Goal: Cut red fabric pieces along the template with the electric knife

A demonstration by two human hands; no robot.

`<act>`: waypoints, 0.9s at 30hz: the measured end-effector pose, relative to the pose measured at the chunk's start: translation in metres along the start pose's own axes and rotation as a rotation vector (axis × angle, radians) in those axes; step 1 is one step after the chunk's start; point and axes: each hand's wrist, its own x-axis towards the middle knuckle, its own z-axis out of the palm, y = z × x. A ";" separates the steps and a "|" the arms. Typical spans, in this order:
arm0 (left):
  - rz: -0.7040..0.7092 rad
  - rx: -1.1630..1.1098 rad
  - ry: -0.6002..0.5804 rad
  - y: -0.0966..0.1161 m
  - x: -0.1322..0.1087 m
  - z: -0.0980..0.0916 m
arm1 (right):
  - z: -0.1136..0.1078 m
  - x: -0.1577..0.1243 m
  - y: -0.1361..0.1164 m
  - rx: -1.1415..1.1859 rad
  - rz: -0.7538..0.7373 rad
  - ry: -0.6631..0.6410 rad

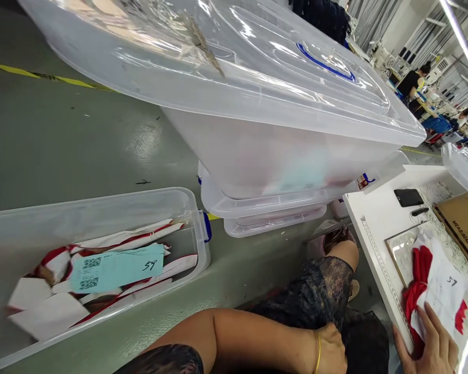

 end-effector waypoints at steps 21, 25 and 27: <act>0.027 0.143 -0.135 0.008 -0.007 -0.025 | -0.002 0.012 -0.013 -0.021 -0.045 0.134; 0.046 0.132 -0.115 0.011 -0.007 -0.020 | -0.002 0.010 -0.013 -0.016 -0.030 0.116; 0.067 0.119 -0.107 0.013 -0.005 -0.018 | -0.001 0.009 -0.014 -0.010 -0.009 0.113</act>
